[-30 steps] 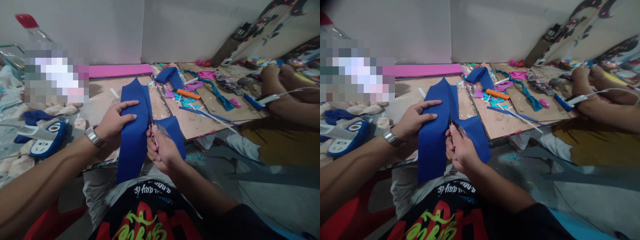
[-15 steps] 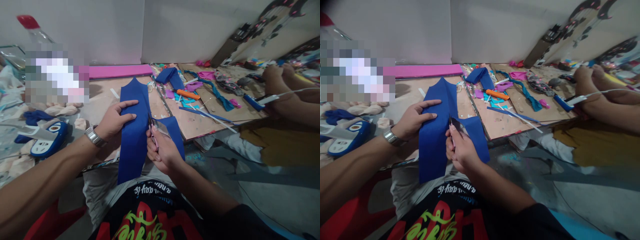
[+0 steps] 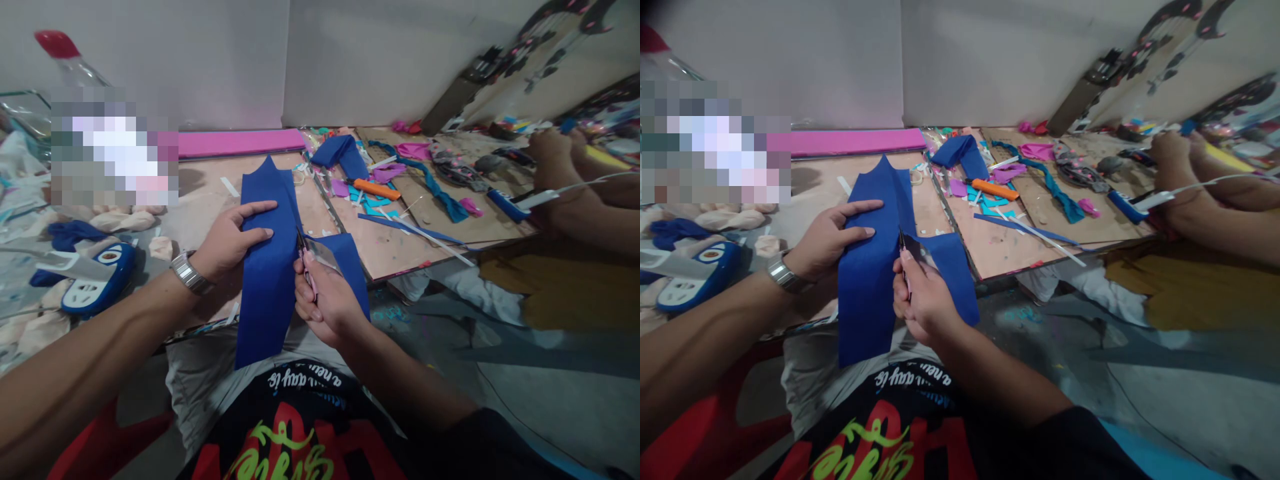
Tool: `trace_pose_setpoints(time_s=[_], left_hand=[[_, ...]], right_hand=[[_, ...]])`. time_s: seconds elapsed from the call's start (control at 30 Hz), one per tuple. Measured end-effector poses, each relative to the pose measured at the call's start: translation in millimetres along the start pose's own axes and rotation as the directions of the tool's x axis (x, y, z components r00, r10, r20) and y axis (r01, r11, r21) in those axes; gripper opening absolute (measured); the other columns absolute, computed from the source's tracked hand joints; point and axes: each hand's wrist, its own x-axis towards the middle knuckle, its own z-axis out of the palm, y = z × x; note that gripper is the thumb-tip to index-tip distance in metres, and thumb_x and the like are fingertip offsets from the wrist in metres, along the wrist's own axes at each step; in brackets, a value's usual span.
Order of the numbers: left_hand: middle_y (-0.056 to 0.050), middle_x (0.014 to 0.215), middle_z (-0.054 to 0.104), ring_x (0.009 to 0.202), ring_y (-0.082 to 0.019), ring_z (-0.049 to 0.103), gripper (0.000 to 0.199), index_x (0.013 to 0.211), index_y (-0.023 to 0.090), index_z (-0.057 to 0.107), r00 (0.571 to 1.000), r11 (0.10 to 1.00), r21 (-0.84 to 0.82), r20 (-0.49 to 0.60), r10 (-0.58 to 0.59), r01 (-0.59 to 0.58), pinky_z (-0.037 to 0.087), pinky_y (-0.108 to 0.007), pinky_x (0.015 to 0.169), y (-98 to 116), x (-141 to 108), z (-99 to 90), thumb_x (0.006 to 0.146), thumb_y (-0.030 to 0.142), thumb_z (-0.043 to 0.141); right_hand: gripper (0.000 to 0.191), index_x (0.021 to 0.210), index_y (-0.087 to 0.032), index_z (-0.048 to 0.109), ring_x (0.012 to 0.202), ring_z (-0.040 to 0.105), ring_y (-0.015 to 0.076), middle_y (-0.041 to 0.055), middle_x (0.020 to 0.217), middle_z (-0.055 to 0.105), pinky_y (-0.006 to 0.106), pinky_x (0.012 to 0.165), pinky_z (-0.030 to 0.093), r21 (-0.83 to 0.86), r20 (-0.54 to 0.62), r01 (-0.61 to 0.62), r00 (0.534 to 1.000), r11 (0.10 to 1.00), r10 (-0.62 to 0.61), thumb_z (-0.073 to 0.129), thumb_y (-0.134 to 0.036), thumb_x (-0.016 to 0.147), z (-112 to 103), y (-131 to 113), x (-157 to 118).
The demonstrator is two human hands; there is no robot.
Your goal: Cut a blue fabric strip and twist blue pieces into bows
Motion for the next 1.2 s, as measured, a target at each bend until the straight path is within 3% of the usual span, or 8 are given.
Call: trace_pose_setpoints(time_s=[0.23, 0.5, 1.2], left_hand=[[-0.01, 0.128, 0.071, 0.102, -0.026, 0.068, 0.071, 0.14, 0.021, 0.065, 1.0, 0.999, 0.04, 0.026, -0.005, 0.004, 0.057, -0.038, 0.087, 1.3, -0.3, -0.5, 0.071, 0.028, 0.081], [-0.009, 0.135, 0.069, 0.115, -0.029, 0.065, 0.07, 0.141, 0.02, 0.065, 0.998, 0.993, 0.108, 0.058, 0.033, -0.04, 0.053, -0.041, 0.099, 2.3, -0.8, -0.2, 0.074, 0.028, 0.081], [-0.01, 0.129, 0.071, 0.11, -0.028, 0.067, 0.071, 0.141, 0.019, 0.065, 0.999, 0.997, 0.072, 0.048, 0.007, -0.01, 0.054, -0.043, 0.097, 5.4, -3.1, 3.7, 0.071, 0.027, 0.081]], right_hand=[[0.044, 0.085, -0.022, 0.053, 0.028, 0.025, 0.0027, -0.0132, 0.045, 0.044, 0.018, 0.032, 0.015, 0.019, -0.012, -0.019, 1.0, 1.0, 0.019, 0.071, -0.063, 0.087, 1.2, -4.0, 0.6], [0.042, 0.086, -0.022, 0.053, 0.029, 0.026, 0.0025, -0.0132, 0.045, 0.044, 0.017, 0.032, 0.015, 0.016, -0.012, -0.018, 1.0, 1.0, 0.018, 0.069, -0.06, 0.09, 1.7, -7.0, 3.0], [0.041, 0.085, -0.022, 0.052, 0.028, 0.026, 0.0024, -0.0134, 0.045, 0.044, 0.016, 0.032, 0.018, 0.014, -0.016, 0.024, 1.0, 1.0, -0.023, 0.069, -0.059, 0.09, 1.3, -2.5, 5.1]])
